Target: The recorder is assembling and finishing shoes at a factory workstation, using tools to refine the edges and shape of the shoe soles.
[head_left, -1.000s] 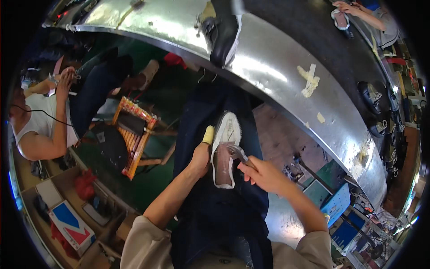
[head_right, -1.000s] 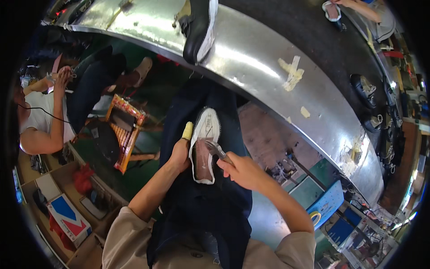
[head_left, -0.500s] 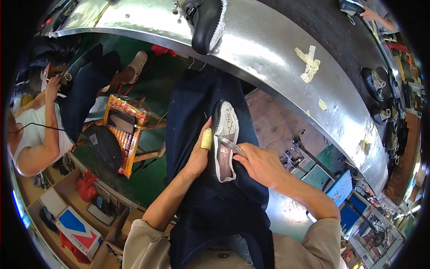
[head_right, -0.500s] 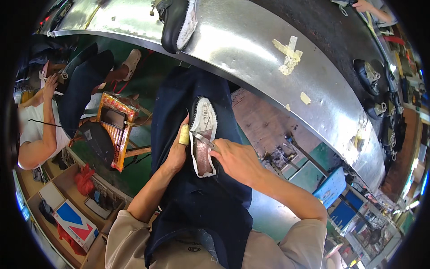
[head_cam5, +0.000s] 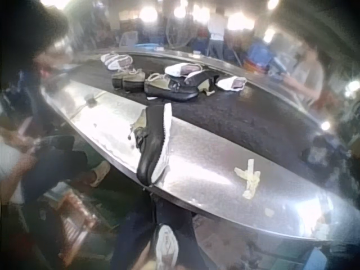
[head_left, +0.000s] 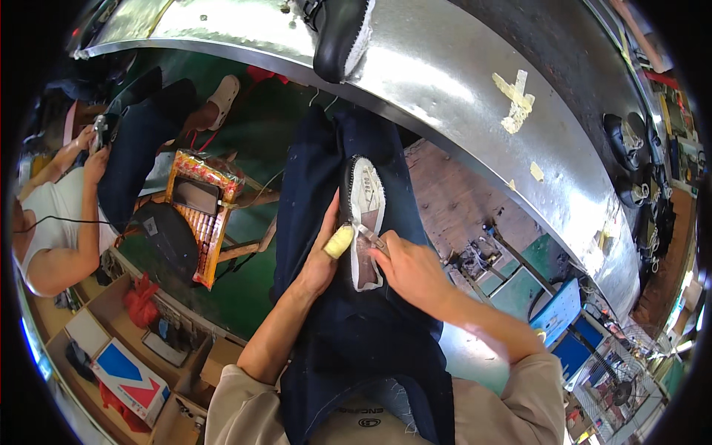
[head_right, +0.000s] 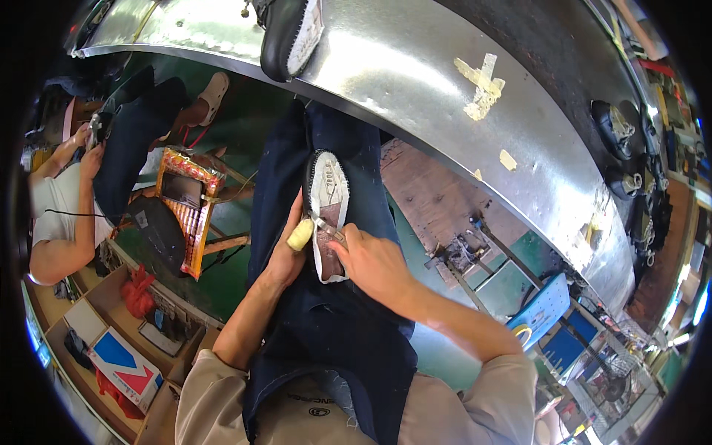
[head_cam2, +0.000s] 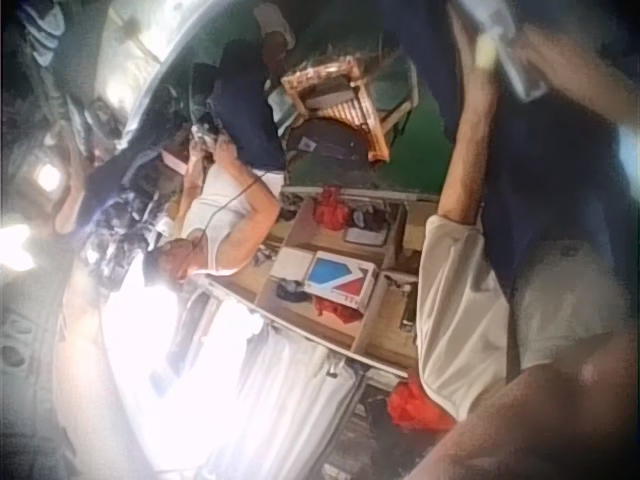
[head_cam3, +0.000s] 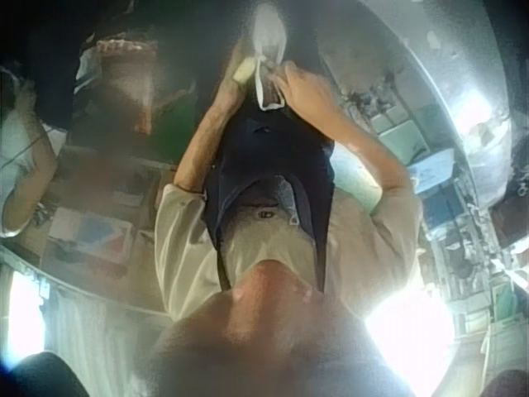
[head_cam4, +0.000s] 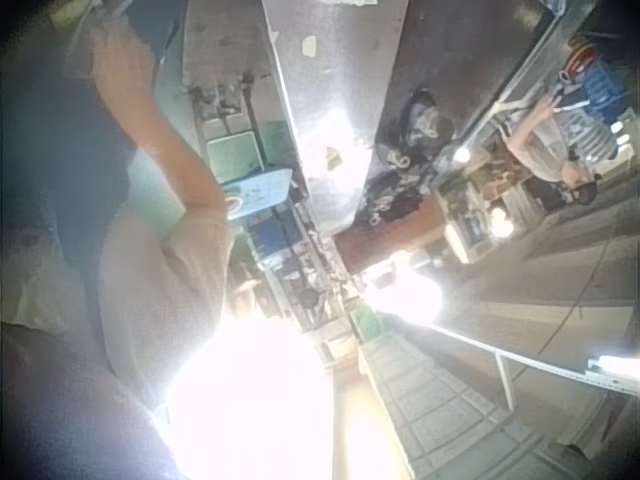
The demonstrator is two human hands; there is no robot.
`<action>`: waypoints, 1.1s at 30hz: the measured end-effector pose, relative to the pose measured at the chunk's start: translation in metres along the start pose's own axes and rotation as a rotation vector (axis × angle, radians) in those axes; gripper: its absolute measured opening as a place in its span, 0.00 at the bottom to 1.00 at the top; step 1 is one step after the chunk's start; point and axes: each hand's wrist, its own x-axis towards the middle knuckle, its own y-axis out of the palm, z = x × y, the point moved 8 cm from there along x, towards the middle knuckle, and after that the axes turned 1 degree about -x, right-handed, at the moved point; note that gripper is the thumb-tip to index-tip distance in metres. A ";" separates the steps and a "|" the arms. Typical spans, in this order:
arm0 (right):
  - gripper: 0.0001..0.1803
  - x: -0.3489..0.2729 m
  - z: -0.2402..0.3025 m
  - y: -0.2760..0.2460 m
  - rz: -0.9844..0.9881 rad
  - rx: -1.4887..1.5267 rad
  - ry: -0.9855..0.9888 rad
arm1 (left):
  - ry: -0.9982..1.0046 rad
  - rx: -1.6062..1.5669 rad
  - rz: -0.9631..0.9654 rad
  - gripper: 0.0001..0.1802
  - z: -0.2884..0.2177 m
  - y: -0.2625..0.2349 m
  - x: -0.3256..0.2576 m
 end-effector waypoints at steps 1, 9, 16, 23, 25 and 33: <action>0.16 -0.001 -0.001 0.003 -0.067 0.093 0.061 | 0.006 0.074 -0.038 0.43 -0.002 0.001 0.003; 0.16 0.002 -0.024 -0.001 0.230 0.676 0.320 | 0.272 0.648 -0.120 0.47 -0.018 0.004 -0.004; 0.16 0.010 0.004 -0.031 -0.131 0.070 -0.285 | 0.165 0.686 0.065 0.64 -0.010 0.008 -0.009; 0.18 0.008 0.008 -0.032 -0.119 0.135 -0.165 | 0.135 0.765 0.086 0.78 -0.012 0.008 -0.012; 0.18 0.017 -0.002 -0.020 0.036 0.103 -0.080 | 0.138 0.732 0.056 0.68 -0.018 0.006 -0.009; 0.19 0.019 -0.020 -0.018 0.464 0.876 0.361 | 0.124 0.352 0.023 0.33 -0.025 -0.006 0.010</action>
